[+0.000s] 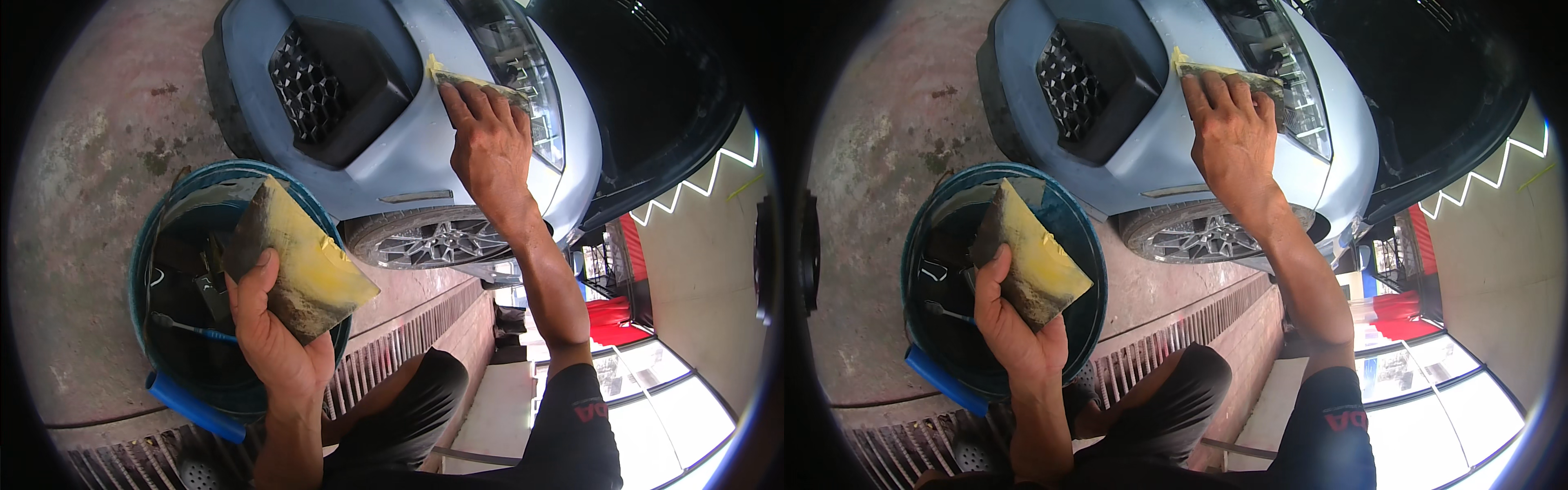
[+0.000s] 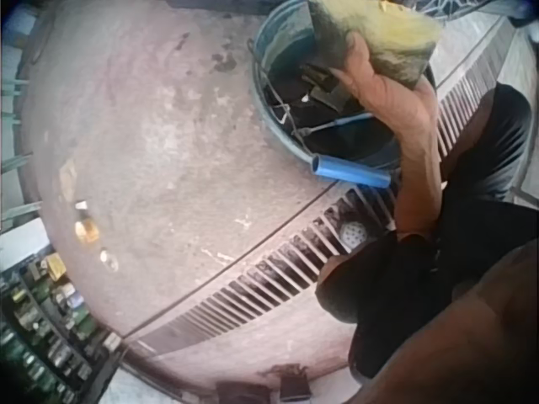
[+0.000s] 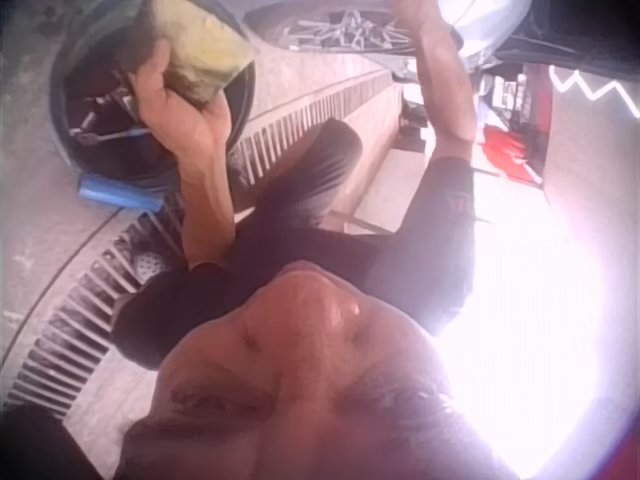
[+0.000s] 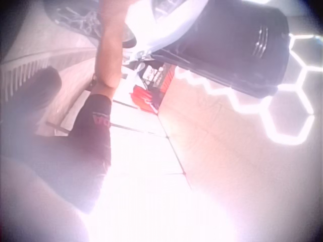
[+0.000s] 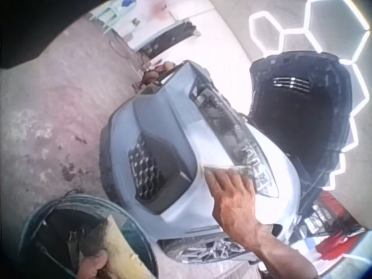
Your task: The person sands the front bumper of a silver car using a yellow sanding block, repeatedly dipping it into a bucket of water. They work along the lower edge and side of the bumper, then inspect the surface by hand and continue sanding.
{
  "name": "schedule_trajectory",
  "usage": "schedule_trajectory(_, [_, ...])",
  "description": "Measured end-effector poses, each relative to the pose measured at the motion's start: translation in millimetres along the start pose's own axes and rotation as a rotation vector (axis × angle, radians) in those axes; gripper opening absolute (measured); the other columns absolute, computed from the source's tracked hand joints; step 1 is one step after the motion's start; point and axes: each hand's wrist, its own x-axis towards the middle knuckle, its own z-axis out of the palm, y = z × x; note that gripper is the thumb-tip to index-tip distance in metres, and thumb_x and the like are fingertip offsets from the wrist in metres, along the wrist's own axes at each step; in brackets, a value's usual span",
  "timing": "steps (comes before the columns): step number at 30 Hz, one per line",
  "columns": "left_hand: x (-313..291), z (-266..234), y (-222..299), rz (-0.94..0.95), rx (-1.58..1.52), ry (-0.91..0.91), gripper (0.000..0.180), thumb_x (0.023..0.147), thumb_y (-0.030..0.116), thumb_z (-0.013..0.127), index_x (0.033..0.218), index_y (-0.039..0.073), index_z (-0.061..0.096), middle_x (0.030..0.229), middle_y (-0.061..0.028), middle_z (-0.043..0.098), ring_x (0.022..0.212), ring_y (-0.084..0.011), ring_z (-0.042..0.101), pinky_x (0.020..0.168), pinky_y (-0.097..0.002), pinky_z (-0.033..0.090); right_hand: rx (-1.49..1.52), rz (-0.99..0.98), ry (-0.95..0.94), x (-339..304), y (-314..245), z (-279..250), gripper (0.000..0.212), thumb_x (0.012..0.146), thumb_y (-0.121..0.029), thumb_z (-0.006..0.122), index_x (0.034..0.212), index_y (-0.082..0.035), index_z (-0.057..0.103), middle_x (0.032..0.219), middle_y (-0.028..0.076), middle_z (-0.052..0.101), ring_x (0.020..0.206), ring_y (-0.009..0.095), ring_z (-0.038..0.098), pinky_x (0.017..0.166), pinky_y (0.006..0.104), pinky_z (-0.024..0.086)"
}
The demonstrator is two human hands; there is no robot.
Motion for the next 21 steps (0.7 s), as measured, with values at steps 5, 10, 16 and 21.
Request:
schedule_trajectory(5, [-0.3,0.4,-3.0,0.002,0.041,0.039,0.03,0.105,0.018,0.067,0.131,0.004,0.068,0.122,-0.0068,0.074,0.111,-0.0185,0.075,0.099,-0.0351,0.06,0.003,0.017,-0.032,-16.2,-13.4,-9.4,0.054,0.091,0.004,0.065,0.142,-0.011,0.07,0.136,0.009,0.072,0.125,0.028,0.066,0.106,0.0472,0.048])
schedule_trajectory(10, [1.7,-1.0,-3.6,0.008,0.055,0.077,0.031,0.104,0.019,0.067,0.131,0.004,0.068,0.122,-0.0071,0.074,0.111,-0.0185,0.075,0.099,-0.0356,0.06,0.171,0.062,0.095,-23.4,-37.8,-50.4,0.053,0.086,0.009,0.067,0.136,-0.009,0.071,0.121,0.009,0.077,0.113,0.03,0.07,0.102,0.0444,0.049])
schedule_trajectory(16, [-5.6,5.0,-5.1,-0.248,0.141,-0.264,0.037,0.102,0.01,0.059,0.138,0.003,0.062,0.128,-0.0098,0.071,0.118,-0.0204,0.071,0.105,-0.0372,0.056,1.549,0.723,-0.182,-38.2,-36.8,-110.2,0.039,0.092,-0.022,0.092,0.11,-0.006,0.061,0.09,-0.002,0.067,0.076,0.003,0.06,0.066,0.0203,0.047])
schedule_trajectory(21, [-28.9,12.0,-0.9,-0.402,0.028,-0.399,0.042,0.099,0.01,0.056,0.14,0.001,0.06,0.126,-0.0122,0.072,0.109,-0.0263,0.073,0.101,-0.0372,0.057,1.87,0.499,-0.562,-81.3,-7.2,-69.2,0.053,0.082,-0.027,0.1,0.111,-0.006,0.062,0.094,0.001,0.069,0.084,0.005,0.062,0.073,0.0204,0.046])
